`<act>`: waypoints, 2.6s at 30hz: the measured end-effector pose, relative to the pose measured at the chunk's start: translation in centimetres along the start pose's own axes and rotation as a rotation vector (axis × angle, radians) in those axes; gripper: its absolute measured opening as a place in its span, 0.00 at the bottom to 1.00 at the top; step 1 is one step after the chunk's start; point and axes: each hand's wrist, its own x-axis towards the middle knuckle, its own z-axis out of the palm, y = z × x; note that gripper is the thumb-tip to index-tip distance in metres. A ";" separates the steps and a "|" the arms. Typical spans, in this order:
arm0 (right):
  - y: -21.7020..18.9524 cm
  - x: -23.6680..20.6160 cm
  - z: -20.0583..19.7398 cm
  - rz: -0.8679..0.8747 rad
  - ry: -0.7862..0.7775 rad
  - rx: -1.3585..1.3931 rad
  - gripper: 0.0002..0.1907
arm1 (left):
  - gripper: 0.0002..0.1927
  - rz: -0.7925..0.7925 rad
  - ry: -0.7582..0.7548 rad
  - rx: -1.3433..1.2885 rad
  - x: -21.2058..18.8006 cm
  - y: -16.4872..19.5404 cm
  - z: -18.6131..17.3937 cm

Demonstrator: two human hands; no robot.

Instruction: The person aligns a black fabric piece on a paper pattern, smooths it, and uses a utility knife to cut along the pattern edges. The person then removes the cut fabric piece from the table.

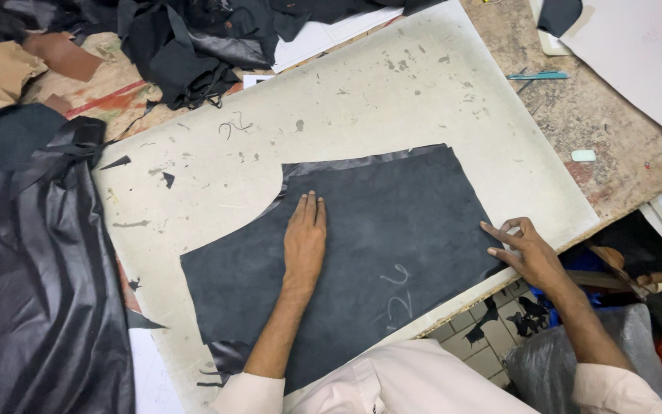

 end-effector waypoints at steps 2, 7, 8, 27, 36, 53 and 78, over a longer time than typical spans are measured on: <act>0.2 0.1 0.2 -0.007 -0.001 0.003 0.30 | 0.23 -0.018 0.033 -0.023 -0.2 0.1 0.1; 0.9 0.5 0.2 -0.023 0.000 0.067 0.30 | 0.23 -0.078 0.068 -0.027 0.3 0.5 -0.1; 1.0 0.6 -0.1 -0.024 -0.007 0.091 0.28 | 0.23 -0.095 0.076 -0.008 0.4 0.7 -0.2; -8.1 19.6 -1.4 -0.322 0.387 -0.028 0.18 | 0.34 -0.396 0.136 -0.113 0.5 5.2 0.4; -6.3 22.4 -3.0 -0.421 0.132 0.129 0.10 | 0.40 -0.484 0.087 0.051 0.8 4.9 2.2; -4.1 23.5 -2.6 -0.632 0.278 0.284 0.15 | 0.55 -0.586 -0.067 0.205 1.8 5.7 2.3; -17.3 14.4 2.8 -1.376 0.022 -0.210 0.39 | 0.40 -0.492 -0.055 0.250 0.6 4.3 3.8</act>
